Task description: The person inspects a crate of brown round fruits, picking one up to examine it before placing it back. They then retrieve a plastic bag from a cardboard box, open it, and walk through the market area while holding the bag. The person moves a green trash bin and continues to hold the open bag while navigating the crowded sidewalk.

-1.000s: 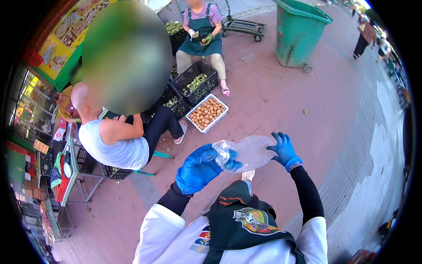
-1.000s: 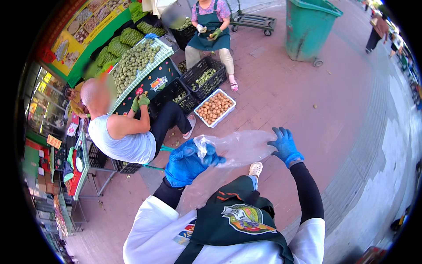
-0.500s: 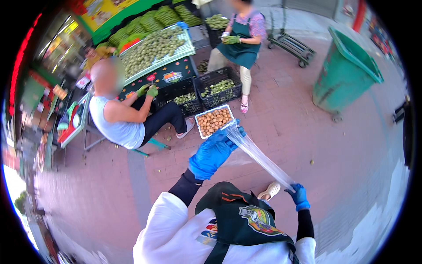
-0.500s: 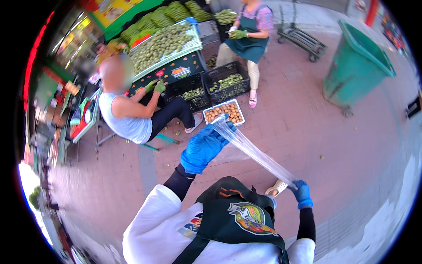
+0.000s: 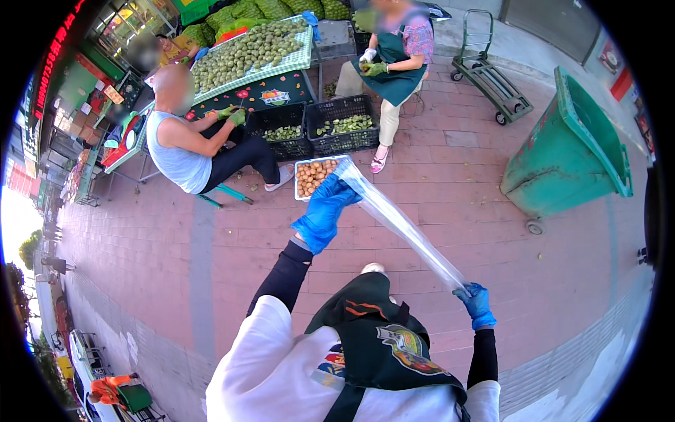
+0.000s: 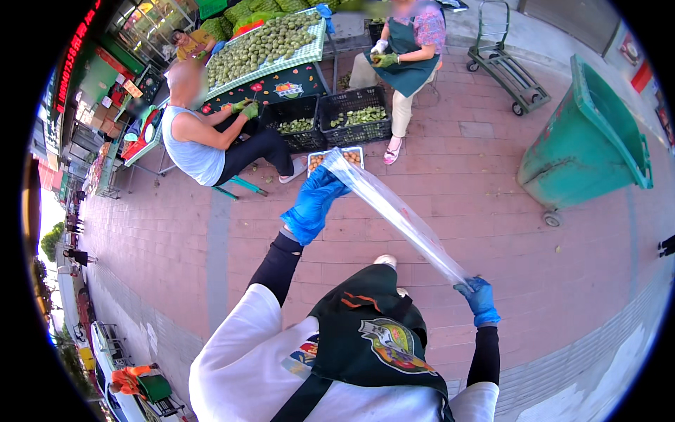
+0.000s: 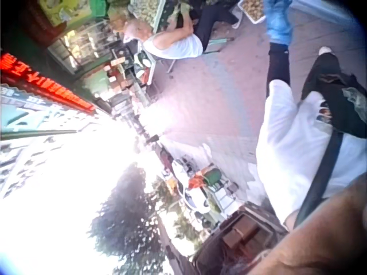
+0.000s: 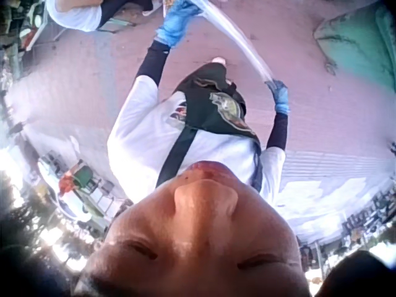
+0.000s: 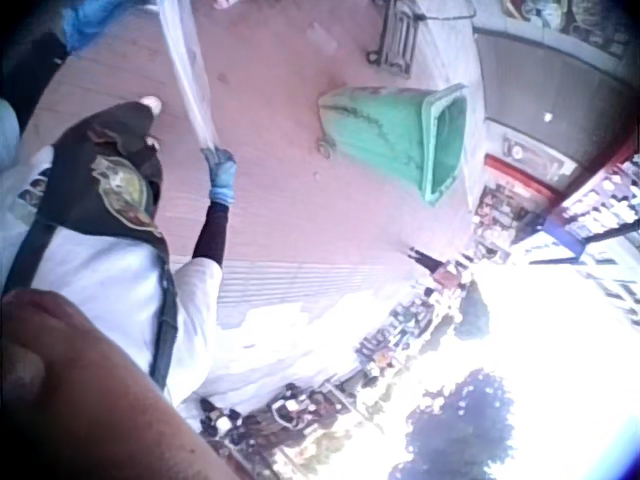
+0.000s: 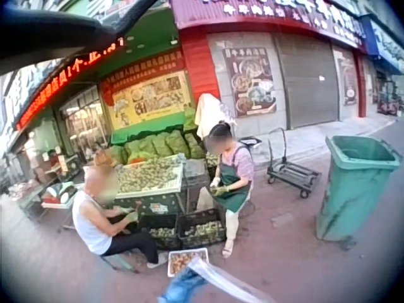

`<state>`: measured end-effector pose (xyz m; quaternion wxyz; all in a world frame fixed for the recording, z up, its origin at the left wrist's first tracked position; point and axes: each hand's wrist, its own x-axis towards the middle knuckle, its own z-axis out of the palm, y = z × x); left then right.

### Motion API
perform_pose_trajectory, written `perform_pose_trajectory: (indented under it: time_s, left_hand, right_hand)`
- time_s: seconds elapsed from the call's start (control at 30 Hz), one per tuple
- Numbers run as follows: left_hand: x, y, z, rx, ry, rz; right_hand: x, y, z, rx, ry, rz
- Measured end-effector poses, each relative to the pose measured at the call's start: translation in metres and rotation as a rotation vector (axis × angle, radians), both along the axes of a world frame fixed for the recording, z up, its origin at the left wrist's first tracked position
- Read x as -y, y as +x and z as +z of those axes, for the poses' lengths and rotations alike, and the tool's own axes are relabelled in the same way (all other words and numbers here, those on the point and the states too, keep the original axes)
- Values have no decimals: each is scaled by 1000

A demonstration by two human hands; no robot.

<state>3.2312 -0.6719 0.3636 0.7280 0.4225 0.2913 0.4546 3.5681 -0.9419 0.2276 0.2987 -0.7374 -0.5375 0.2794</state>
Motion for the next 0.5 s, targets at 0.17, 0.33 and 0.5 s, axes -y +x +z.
perform_pose_trajectory:
  time_s: [0.17, 0.33, 0.5]
  left_hand:
    - [-43, 66, -24, -229, 194, 472]
    - [-99, 148, -10, -304, 313, 646]
    - [-136, 188, 2, -186, 220, 482]
  right_hand:
    - [-41, 93, 34, -128, -2, 85]
    - [-92, 181, 72, -203, -130, 82]
    - [-126, 252, 81, -224, -78, 80]
